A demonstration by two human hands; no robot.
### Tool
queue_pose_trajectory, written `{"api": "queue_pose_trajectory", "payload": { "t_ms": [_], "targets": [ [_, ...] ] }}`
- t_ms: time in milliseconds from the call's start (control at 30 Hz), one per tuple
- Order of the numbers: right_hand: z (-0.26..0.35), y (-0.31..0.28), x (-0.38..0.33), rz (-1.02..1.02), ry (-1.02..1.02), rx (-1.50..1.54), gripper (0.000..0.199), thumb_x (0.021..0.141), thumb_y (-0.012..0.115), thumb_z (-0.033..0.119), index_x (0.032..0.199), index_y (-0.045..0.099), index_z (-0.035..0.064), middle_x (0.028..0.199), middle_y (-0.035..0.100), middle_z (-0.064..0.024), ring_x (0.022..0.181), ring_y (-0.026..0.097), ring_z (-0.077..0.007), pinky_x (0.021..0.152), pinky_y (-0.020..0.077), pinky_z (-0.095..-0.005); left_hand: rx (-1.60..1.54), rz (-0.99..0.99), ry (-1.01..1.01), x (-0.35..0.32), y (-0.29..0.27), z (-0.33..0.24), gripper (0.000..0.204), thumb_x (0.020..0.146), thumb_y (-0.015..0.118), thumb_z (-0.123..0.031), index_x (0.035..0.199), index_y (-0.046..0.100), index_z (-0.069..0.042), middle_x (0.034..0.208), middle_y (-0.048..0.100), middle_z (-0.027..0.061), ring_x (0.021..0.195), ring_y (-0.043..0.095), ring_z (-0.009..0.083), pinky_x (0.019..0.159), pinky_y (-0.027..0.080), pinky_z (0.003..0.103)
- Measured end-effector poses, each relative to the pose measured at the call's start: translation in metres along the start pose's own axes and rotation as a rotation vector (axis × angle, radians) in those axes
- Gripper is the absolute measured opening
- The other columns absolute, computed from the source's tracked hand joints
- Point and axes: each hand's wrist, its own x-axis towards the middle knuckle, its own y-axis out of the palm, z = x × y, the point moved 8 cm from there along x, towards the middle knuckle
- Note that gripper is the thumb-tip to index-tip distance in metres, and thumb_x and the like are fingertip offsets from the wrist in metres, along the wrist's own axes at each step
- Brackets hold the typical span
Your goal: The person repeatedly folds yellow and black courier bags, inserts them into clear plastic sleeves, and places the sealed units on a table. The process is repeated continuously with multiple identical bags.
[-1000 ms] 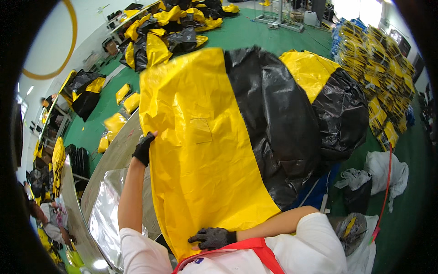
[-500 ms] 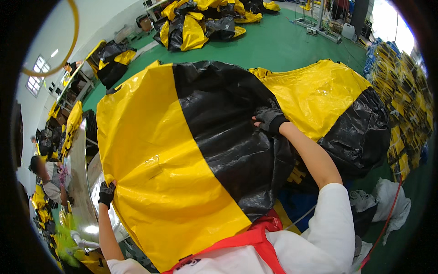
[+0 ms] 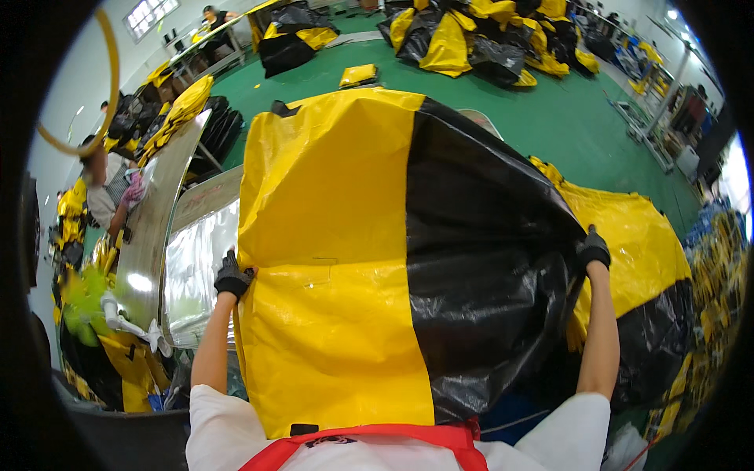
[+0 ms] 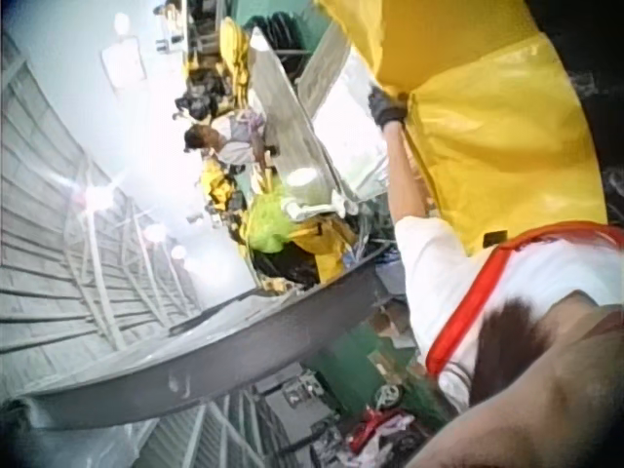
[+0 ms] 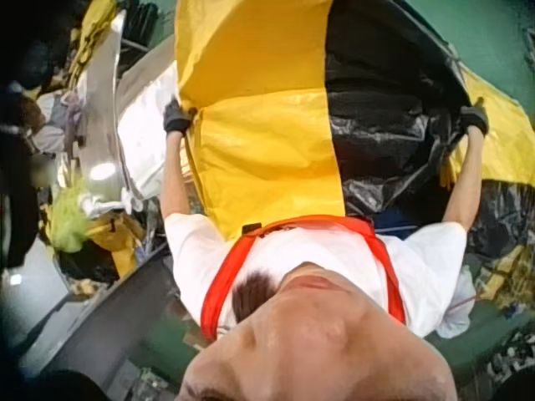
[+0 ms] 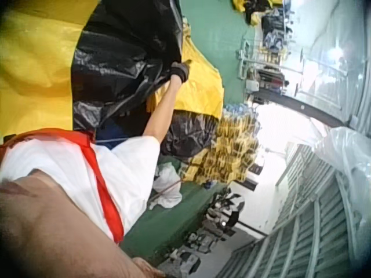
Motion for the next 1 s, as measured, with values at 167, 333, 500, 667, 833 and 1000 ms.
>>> {"api": "queue_pose_trajectory", "payload": {
  "t_ms": [167, 333, 500, 667, 833, 1000],
  "targets": [
    [0.131, -0.062, -0.063, -0.546, -0.390, 0.002, 0.070, 0.081, 0.054, 0.020, 0.141, 0.020, 0.0046, 0.136, 0.036, -0.0231, 0.120, 0.040, -0.0391, 0.099, 0.0322, -0.0466, -0.393, 0.144, -0.009, 0.128, 0.004, 0.001, 0.066, 0.087, 0.040, -0.055, 0.125, 0.046, 0.000, 0.116, 0.055, 0.0241, 0.113, 0.049, 0.0365, 0.095, 0.038, 0.041],
    [0.127, 0.000, -0.047, -0.438, -0.492, 0.102, 0.070, 0.080, 0.055, 0.010, 0.141, 0.021, 0.0051, 0.136, 0.034, -0.0231, 0.121, 0.037, -0.0409, 0.101, 0.0283, -0.0479, -1.004, 0.464, -0.160, 0.225, 0.077, -0.010, 0.055, 0.094, 0.033, -0.047, 0.118, 0.052, -0.002, 0.115, 0.058, 0.0166, 0.107, 0.054, 0.0314, 0.091, 0.040, 0.035],
    [0.114, -0.001, -0.048, -0.471, -0.473, 0.143, 0.070, 0.078, 0.055, 0.004, 0.140, 0.024, 0.0043, 0.133, 0.038, -0.0255, 0.118, 0.039, -0.0427, 0.100, 0.0300, -0.0464, -1.030, 0.443, 0.438, 0.263, 0.034, -0.111, 0.038, 0.096, 0.040, -0.033, 0.119, 0.052, -0.006, 0.110, 0.060, 0.0069, 0.098, 0.054, 0.0173, 0.085, 0.042, 0.028],
    [0.121, 0.004, -0.044, -0.457, -0.492, 0.165, 0.065, 0.080, 0.054, 0.006, 0.139, 0.027, 0.0036, 0.131, 0.040, -0.0258, 0.117, 0.039, -0.0433, 0.099, 0.0306, -0.0473, -1.254, 0.215, 0.414, 0.302, -0.009, -0.132, 0.038, 0.094, 0.046, -0.034, 0.118, 0.053, -0.005, 0.109, 0.060, 0.0064, 0.097, 0.055, 0.0143, 0.086, 0.043, 0.028],
    [0.136, 0.001, -0.046, -0.447, -0.529, 0.201, 0.064, 0.081, 0.053, 0.007, 0.139, 0.027, 0.0037, 0.131, 0.040, -0.0259, 0.117, 0.039, -0.0434, 0.099, 0.0308, -0.0473, -1.885, 0.539, 0.150, 0.315, -0.037, -0.136, 0.051, 0.086, 0.057, -0.042, 0.116, 0.053, -0.001, 0.108, 0.061, 0.0069, 0.095, 0.059, 0.0186, 0.083, 0.047, 0.030],
    [0.127, 0.000, -0.050, -0.428, -0.435, 0.166, 0.062, 0.084, 0.050, 0.011, 0.140, 0.025, 0.0028, 0.131, 0.039, -0.0264, 0.117, 0.039, -0.0433, 0.099, 0.0301, -0.0464, -1.676, 0.314, 0.337, 0.289, -0.131, -0.166, 0.043, 0.083, 0.064, -0.032, 0.114, 0.055, -0.003, 0.104, 0.062, 0.0046, 0.088, 0.060, 0.0149, 0.079, 0.048, 0.026]
  ]
}}
